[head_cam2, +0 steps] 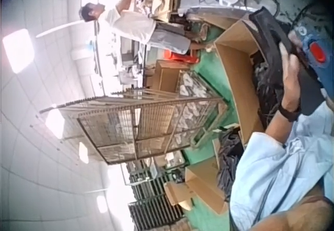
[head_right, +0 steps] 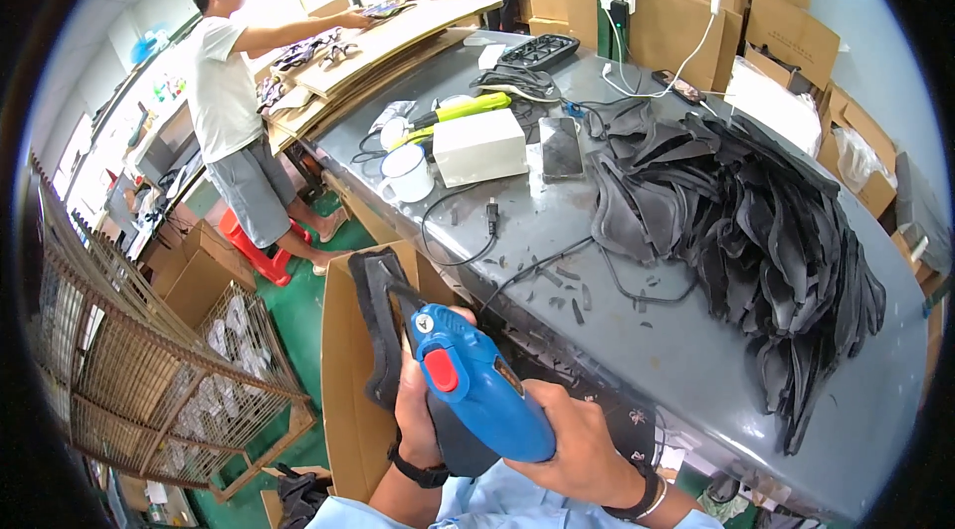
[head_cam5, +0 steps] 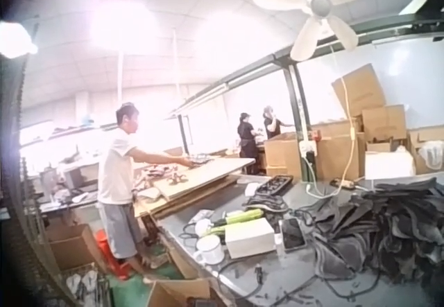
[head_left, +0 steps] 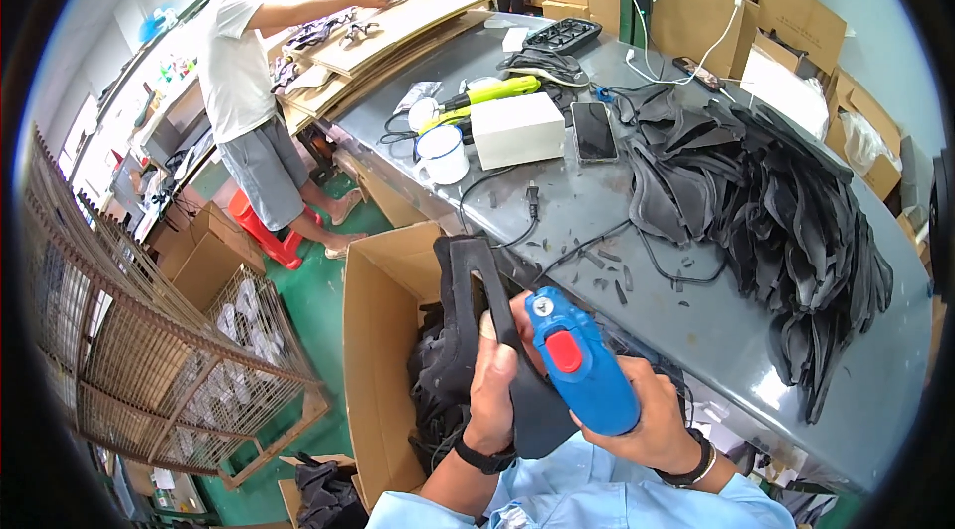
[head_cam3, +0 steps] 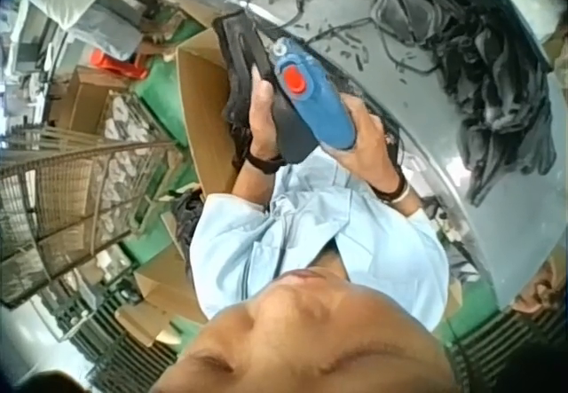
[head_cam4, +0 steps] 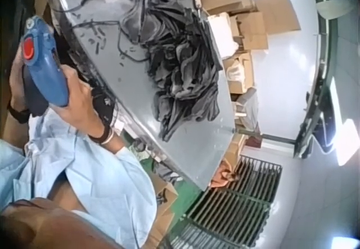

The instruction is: Using a hot glue gun to apply adhesive to black fabric or foam components of a product, likely part of an athletic gear or footwear manufacturing process.

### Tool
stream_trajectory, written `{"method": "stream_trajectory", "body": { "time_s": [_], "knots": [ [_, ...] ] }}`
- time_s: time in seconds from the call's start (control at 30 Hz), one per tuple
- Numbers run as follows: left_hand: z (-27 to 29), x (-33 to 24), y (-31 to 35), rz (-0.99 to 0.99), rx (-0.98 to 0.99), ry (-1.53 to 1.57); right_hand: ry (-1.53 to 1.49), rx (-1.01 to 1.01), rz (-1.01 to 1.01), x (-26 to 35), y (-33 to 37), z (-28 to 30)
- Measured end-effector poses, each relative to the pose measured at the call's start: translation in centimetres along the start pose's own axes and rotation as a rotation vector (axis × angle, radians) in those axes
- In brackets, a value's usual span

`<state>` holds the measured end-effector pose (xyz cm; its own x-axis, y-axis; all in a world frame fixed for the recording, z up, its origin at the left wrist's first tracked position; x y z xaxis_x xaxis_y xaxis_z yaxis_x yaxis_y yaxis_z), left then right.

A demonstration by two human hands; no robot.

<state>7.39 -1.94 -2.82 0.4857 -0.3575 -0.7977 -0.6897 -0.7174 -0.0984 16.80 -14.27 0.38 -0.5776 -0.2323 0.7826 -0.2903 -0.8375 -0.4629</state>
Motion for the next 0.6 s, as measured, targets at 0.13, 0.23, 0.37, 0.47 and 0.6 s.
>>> {"method": "stream_trajectory", "body": {
  "time_s": [0.13,0.23,0.37,0.47,0.6],
  "knots": [
    [0.2,-1.3,-2.0,-0.261,-0.149,0.172,-0.114,0.177,-0.039,0.1,0.1,-0.7],
    [3.1,-2.2,-2.6,-0.315,-0.213,0.131,-0.089,0.246,-0.001,0.3,0.5,-1.3],
    [2.7,-3.6,-1.7,-0.331,-0.311,0.102,0.083,0.123,-0.130,-0.8,0.8,-0.2],
    [2.0,-4.6,-1.0,-0.347,-0.262,0.037,0.309,0.106,-0.070,-0.5,0.6,-0.2],
    [2.2,-5.5,-0.3,-0.377,-0.236,-0.043,0.350,0.098,0.044,-0.9,1.3,-0.9]
  ]
}}
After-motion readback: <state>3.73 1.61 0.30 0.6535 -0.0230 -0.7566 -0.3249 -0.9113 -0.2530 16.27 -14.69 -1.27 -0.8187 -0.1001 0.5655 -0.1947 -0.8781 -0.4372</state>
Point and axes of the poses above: each hand's wrist, its own y-axis away from the middle knuckle, its own z-axis out of the back of the hand, x = y × z, the point moved 5 cm from there along -y, towards the middle knuckle, and after that the axes turned 2 degrees about z, right-handed, at the moved point
